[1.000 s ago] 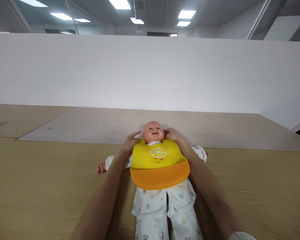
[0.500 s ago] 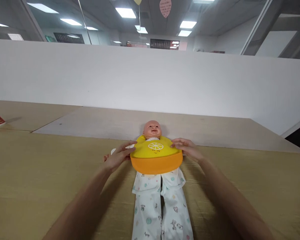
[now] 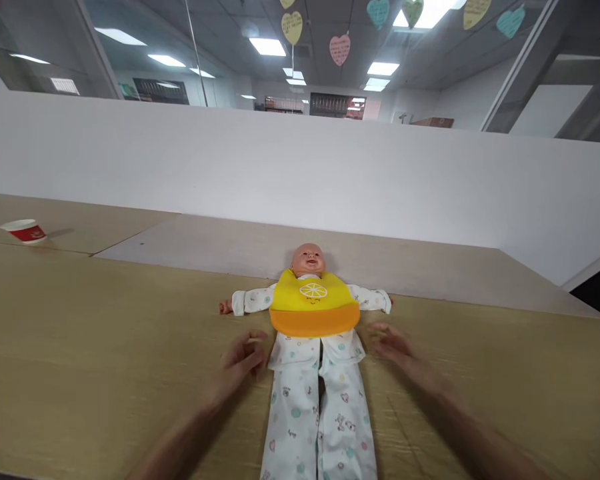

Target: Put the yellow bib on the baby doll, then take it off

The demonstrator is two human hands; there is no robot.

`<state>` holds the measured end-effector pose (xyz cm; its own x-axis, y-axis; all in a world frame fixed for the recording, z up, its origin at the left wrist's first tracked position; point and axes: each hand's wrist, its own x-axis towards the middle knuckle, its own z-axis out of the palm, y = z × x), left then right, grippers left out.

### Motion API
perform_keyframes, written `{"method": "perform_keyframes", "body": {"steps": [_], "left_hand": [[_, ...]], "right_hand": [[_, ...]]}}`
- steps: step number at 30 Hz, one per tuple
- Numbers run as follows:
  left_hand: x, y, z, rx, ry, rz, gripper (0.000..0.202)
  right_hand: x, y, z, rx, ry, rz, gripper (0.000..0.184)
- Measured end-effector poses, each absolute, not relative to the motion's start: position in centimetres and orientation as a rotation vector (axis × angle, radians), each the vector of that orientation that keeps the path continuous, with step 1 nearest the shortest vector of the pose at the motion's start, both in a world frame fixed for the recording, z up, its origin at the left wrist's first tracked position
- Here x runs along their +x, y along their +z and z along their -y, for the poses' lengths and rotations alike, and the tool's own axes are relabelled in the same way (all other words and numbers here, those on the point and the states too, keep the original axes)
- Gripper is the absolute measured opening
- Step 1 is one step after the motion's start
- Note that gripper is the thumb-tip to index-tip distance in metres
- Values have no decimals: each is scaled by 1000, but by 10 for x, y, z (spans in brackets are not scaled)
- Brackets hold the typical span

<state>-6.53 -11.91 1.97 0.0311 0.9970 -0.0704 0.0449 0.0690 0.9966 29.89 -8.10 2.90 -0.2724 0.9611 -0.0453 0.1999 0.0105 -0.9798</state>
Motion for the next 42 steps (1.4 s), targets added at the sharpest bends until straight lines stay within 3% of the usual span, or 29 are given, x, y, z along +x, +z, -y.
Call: {"method": "perform_keyframes", "body": {"steps": [3, 7, 11, 15, 17, 22, 27, 42], "left_hand": [[-60, 7, 122, 1252, 1245, -1465, 28], [-41, 0, 144, 1178, 1249, -1471, 45], [-29, -12, 163, 1166, 1289, -1412, 53], [-32, -9, 150, 1048, 1256, -1421, 59], [-35, 0, 133, 1002, 1225, -1451, 56], [-32, 15, 91, 1134, 1224, -1291, 40], [-26, 8, 69, 1148, 1343, -1273, 46], [-39, 3, 73, 1133, 1347, -1194, 55]], "right_hand": [[296, -8, 103, -1333, 1134, 1485, 53], [272, -32, 142, -1246, 1056, 1571, 65], [247, -29, 158, -1217, 1060, 1617, 67], [247, -22, 125, -1280, 983, 1412, 55], [252, -18, 101, -1345, 899, 1361, 53], [243, -2, 65, -1271, 1017, 1375, 70], [215, 0, 75, -1138, 1067, 1553, 60], [189, -11, 101, -1187, 901, 1628, 55]]}}
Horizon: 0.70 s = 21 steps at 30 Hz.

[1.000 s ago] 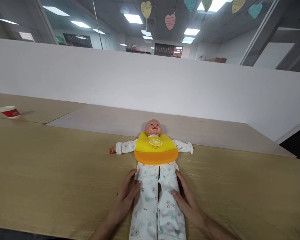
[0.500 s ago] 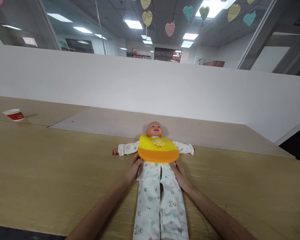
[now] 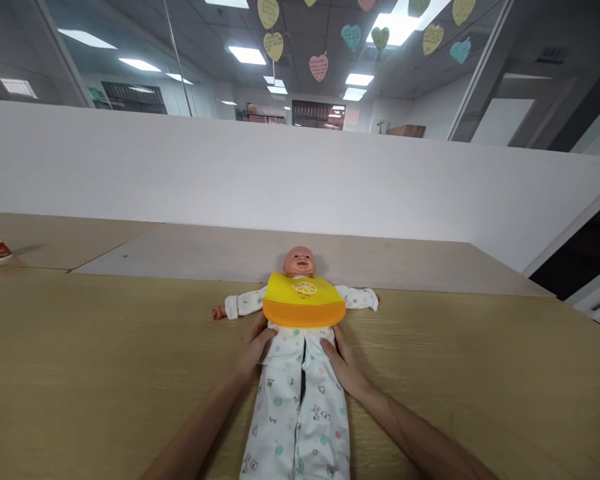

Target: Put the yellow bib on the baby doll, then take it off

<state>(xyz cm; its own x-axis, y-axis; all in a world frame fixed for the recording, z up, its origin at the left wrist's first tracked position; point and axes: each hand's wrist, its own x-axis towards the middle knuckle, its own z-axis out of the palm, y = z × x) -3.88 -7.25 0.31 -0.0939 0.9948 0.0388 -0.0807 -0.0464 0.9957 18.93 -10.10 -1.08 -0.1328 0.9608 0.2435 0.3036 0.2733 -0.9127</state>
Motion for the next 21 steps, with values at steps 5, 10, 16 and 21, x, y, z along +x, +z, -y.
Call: {"method": "perform_keyframes", "body": {"steps": [5, 10, 16, 21], "left_hand": [[-41, 4, 86, 1245, 1271, -1268, 60], [-39, 6, 91, 1458, 1302, -1498, 22], [-37, 27, 101, 1836, 1246, -1635, 22], [-33, 29, 106, 1999, 1222, -1481, 23]], "right_hand": [[208, -5, 115, -1183, 499, 1823, 49], [203, 14, 129, -1087, 150, 2048, 26], [188, 21, 133, -1139, -42, 2191, 14], [180, 35, 137, -1119, -293, 2405, 10]]}}
